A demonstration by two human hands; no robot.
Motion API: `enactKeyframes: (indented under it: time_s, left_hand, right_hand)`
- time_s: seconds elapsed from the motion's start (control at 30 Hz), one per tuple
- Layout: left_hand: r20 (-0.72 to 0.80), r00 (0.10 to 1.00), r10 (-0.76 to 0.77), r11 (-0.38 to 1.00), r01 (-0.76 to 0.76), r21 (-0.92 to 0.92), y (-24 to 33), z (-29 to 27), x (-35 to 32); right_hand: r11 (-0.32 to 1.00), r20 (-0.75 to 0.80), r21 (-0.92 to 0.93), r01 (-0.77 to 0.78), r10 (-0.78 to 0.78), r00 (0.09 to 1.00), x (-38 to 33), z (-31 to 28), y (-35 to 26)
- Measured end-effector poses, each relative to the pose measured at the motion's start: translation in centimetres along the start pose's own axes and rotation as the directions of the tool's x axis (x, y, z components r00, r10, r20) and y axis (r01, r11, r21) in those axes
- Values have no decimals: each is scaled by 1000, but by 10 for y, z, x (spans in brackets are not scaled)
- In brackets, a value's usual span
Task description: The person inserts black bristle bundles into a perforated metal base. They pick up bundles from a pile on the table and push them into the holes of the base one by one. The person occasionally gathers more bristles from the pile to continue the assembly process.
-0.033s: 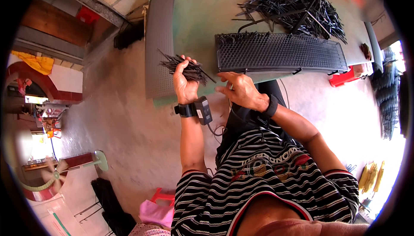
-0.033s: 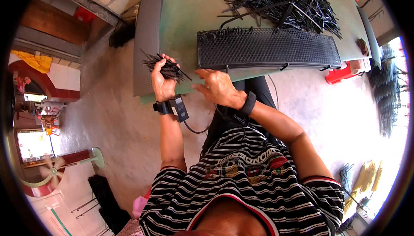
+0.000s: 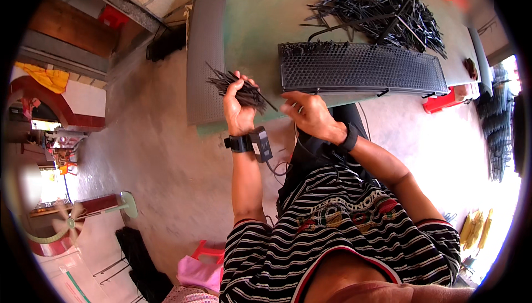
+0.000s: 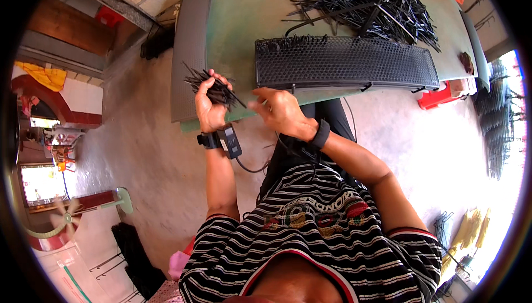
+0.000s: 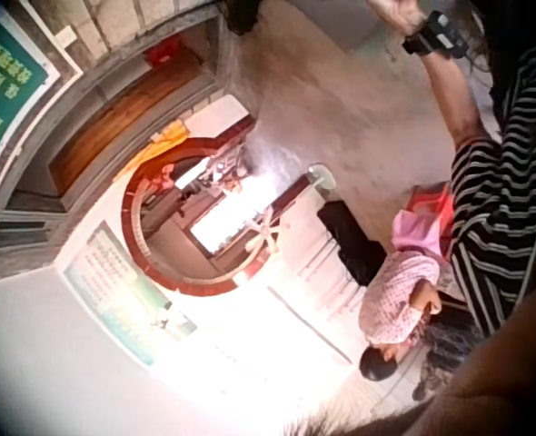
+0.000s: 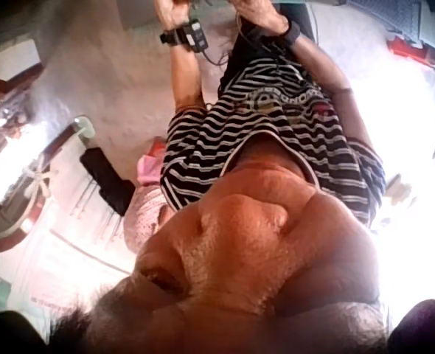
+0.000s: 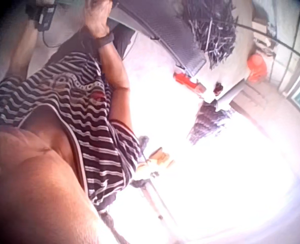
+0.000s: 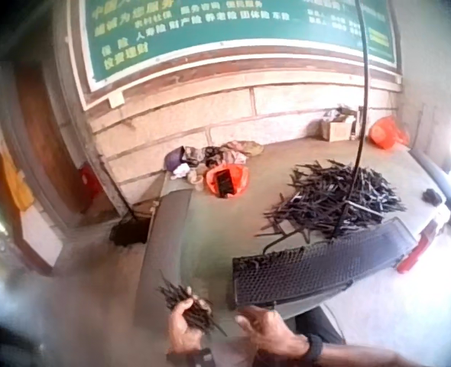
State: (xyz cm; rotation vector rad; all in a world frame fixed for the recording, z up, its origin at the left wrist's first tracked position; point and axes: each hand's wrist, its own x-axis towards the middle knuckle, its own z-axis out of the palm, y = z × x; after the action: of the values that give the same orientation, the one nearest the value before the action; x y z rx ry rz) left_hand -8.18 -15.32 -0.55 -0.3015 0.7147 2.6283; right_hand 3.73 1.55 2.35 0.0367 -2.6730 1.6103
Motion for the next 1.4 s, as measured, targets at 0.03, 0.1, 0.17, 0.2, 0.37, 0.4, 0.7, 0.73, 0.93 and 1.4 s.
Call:
enactKeyframes:
  time_s: [0.03, 0.1, 0.17, 0.2, 0.37, 0.4, 0.7, 0.73, 0.93, 1.4]
  left_hand:
    - [27, 999, -18, 1000, 19, -22, -2, -6, -7]
    - [16, 999, -31, 998, 32, -52, -9, -6, -23]
    - [17, 1000, -17, 999, 18, -51, -16, -9, -30]
    - [27, 1000, -7, 998, 8, -64, -19, -12, -31]
    - [47, 997, 59, 995, -55, -88, -22, -25, -25]
    - [48, 997, 64, 996, -61, -71, -22, -26, -25]
    - [-24, 998, 60, 997, -61, -53, -28, -47, -13]
    - [1, 1000, 27, 998, -27, -62, -31, -51, -13]
    - [35, 988, -149, 978, 152, -141, -41, -63, -21]
    - [10, 977, -215, 948, 211, -237, -28, -57, -14]
  right_hand:
    - [986, 5, 128, -107, 107, 994, 2, 1, 0]
    - [935, -18, 347, -78, 89, 996, 7, 8, 5]
    - [849, -29, 521, -88, 121, 992, 10, 21, 0]
    - [837, 0, 527, -149, 175, 985, 10, 29, -1]
    - [947, -24, 312, -71, 82, 996, -12, 45, 3]
    - [932, 32, 334, -141, 138, 990, -13, 45, 1]
    - [991, -230, 97, -90, 110, 967, -7, 32, 7]
    - [990, -235, 100, -104, 125, 964, -5, 29, 6]
    - [969, -154, -237, 66, -105, 982, 24, 50, 10]
    - [728, 195, -609, 315, -247, 949, 47, 57, 13]
